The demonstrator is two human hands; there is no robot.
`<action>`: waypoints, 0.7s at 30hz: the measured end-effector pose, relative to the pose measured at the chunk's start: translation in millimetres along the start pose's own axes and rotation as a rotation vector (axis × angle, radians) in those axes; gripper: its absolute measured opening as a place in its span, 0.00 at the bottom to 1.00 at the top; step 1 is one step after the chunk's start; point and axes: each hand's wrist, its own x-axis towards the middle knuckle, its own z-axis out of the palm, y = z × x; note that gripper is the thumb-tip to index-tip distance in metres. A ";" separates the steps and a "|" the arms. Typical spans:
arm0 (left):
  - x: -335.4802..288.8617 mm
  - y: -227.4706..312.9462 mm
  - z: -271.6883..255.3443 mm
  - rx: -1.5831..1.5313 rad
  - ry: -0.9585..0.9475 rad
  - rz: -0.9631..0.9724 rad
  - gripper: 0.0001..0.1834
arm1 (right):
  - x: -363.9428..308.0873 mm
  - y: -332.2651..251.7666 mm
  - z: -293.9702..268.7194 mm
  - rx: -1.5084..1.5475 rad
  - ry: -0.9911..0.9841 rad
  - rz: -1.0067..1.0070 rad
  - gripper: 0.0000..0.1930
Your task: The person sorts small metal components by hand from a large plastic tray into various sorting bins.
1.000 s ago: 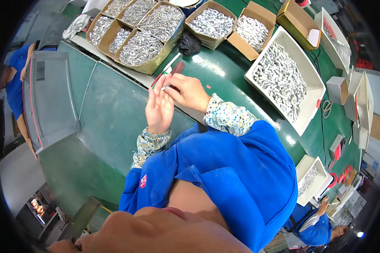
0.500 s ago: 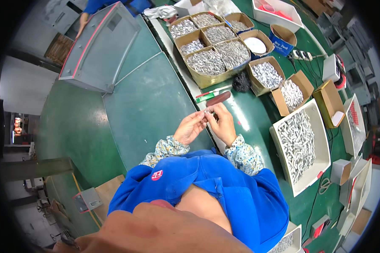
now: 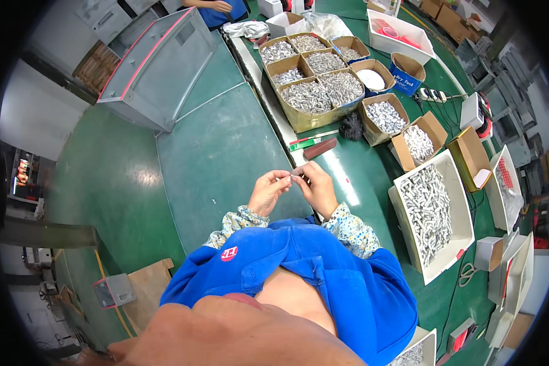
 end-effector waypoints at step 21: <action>-31.2 -19.8 -15.5 -0.185 0.126 -0.089 0.08 | -32.0 -0.5 33.9 0.032 0.021 0.022 0.05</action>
